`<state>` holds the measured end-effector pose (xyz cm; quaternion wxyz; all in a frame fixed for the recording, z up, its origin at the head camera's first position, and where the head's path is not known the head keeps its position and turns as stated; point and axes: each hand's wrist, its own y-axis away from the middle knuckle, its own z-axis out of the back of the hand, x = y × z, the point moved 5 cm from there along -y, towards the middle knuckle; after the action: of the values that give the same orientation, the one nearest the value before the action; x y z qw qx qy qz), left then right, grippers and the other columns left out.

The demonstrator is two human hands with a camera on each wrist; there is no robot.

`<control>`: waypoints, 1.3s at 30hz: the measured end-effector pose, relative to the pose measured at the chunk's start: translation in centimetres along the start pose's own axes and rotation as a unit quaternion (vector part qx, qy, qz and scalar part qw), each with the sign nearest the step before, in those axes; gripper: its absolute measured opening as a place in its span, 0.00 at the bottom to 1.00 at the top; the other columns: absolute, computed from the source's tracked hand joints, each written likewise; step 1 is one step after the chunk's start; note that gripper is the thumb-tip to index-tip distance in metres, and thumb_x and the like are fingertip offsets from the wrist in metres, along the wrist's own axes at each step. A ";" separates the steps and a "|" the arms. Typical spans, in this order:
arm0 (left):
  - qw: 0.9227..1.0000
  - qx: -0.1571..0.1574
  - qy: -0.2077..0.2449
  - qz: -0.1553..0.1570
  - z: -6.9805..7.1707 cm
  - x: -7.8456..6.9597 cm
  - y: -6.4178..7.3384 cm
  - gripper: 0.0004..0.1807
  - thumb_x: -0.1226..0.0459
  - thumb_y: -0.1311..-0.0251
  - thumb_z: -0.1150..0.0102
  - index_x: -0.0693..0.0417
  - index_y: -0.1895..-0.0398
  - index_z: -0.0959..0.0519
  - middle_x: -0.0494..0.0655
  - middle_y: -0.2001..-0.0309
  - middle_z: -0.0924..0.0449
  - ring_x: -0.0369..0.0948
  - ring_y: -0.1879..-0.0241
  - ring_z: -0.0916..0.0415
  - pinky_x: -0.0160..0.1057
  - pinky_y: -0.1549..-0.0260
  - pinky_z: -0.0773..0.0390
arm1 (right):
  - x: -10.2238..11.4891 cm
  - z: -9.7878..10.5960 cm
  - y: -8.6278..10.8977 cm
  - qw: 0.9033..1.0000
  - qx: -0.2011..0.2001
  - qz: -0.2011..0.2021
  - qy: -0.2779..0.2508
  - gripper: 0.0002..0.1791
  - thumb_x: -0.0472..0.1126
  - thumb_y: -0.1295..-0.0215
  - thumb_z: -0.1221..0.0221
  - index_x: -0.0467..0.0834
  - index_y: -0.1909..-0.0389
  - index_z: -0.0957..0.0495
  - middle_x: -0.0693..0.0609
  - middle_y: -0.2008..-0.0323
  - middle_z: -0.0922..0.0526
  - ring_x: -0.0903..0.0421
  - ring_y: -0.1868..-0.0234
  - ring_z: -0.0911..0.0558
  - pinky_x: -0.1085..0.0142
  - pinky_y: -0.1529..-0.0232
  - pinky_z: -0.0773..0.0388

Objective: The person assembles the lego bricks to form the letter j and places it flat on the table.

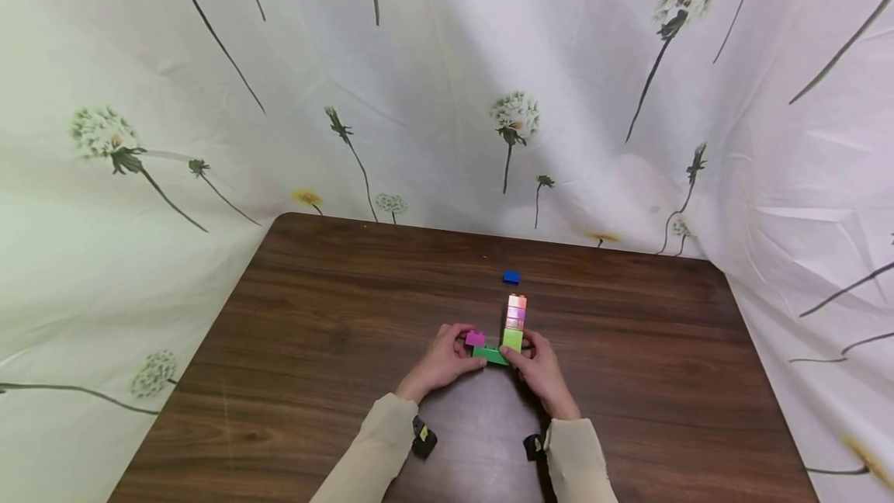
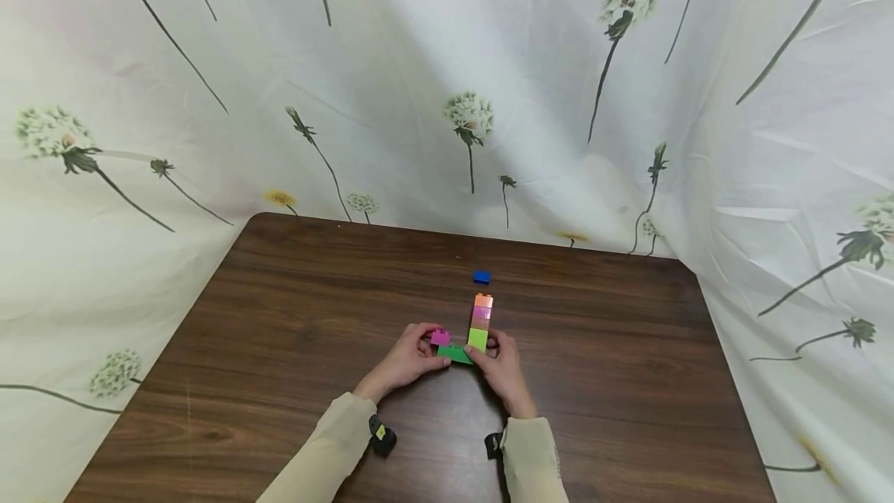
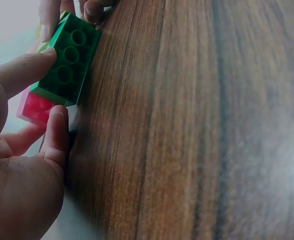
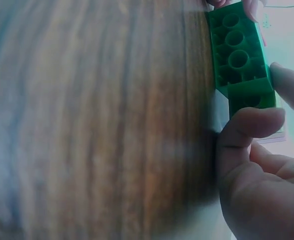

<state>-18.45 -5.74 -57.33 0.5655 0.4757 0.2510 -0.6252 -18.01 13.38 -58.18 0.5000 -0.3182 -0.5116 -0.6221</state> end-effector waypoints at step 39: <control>1.000 -0.020 -0.017 -0.010 -0.1 0.2 0.0 0.35 0.56 0.45 0.32 0.58 0.35 0.32 0.55 0.49 0.35 0.36 0.67 0.30 0.31 0.69 0.29 | -0.2 -0.1 -0.6 1.000 -0.018 0.007 0.020 0.31 0.44 0.39 0.36 0.35 0.38 0.33 0.44 0.57 0.28 0.57 0.70 0.28 0.67 0.75 0.26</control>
<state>-18.39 -5.70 -57.54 0.5730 0.4508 0.2589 -0.6336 -18.46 13.29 -58.62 0.5091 -0.3178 -0.4880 -0.6339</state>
